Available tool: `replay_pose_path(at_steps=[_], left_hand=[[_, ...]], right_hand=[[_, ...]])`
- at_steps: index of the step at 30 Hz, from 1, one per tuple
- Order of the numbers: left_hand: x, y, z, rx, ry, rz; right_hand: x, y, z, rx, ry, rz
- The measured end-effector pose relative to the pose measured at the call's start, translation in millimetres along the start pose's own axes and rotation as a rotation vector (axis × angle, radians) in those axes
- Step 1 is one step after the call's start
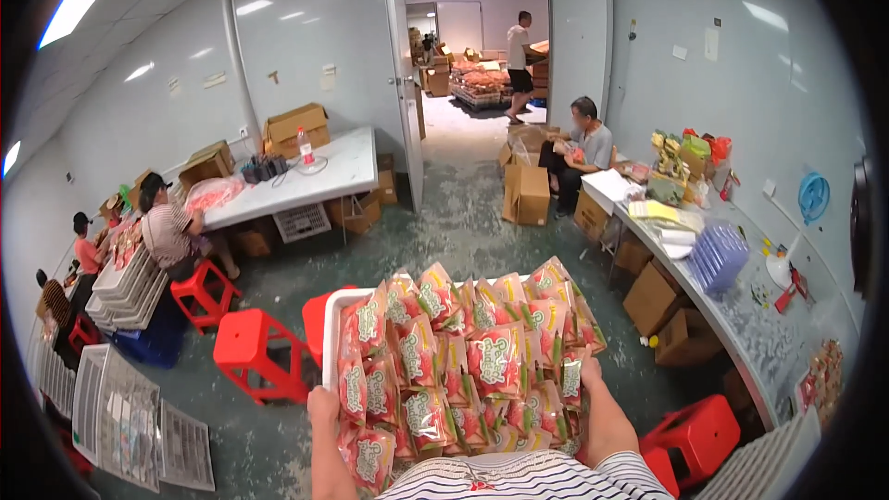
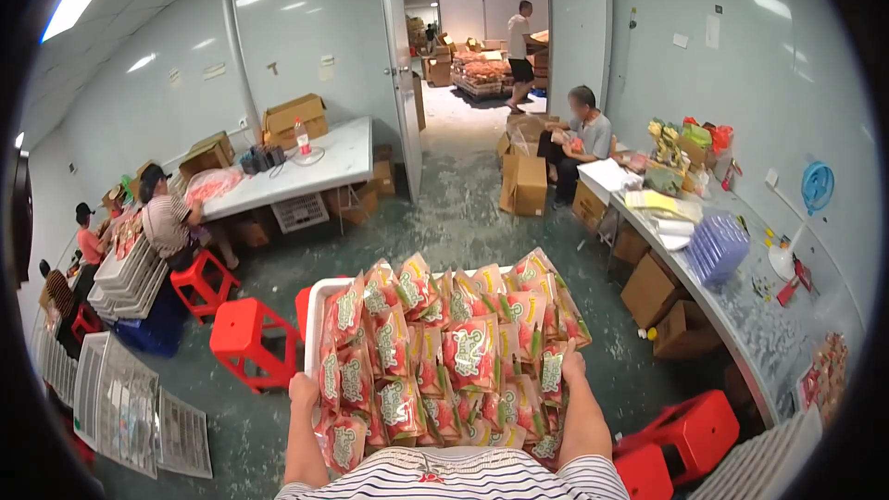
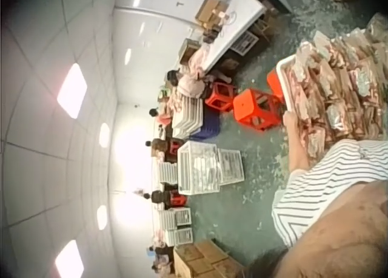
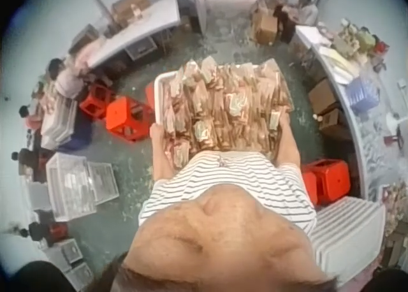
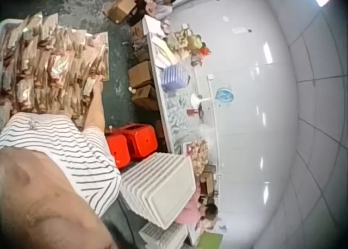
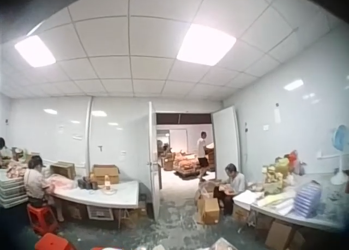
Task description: Fill small plastic bags with pink candies from a large pile and organize the filled bags into a crate.
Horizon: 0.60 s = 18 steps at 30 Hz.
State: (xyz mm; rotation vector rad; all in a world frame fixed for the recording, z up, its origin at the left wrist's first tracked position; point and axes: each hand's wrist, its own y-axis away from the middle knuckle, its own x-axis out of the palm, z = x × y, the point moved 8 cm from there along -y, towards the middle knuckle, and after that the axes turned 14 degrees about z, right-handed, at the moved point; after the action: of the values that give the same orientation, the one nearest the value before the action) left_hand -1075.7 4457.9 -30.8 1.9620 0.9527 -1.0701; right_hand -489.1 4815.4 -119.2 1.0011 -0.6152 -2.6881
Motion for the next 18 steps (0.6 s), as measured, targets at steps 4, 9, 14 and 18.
replay_pose_path(at_steps=[4, 9, 14, 18], left_hand=[[17, -75, -53, 0.005, -0.010, 0.015], [21, -157, -100, -0.063, -0.050, 0.029], [33, -268, -168, -0.062, -0.071, 0.010], [24, -359, -272, 0.011, -0.001, 0.014]], right_hand=[[-13, -92, 56, 0.011, 0.078, -0.091], [-7, -177, 149, 0.019, 0.059, 0.018], [6, -268, 231, -0.008, 0.047, 0.010], [5, -356, 258, -0.001, 0.004, -0.051]])
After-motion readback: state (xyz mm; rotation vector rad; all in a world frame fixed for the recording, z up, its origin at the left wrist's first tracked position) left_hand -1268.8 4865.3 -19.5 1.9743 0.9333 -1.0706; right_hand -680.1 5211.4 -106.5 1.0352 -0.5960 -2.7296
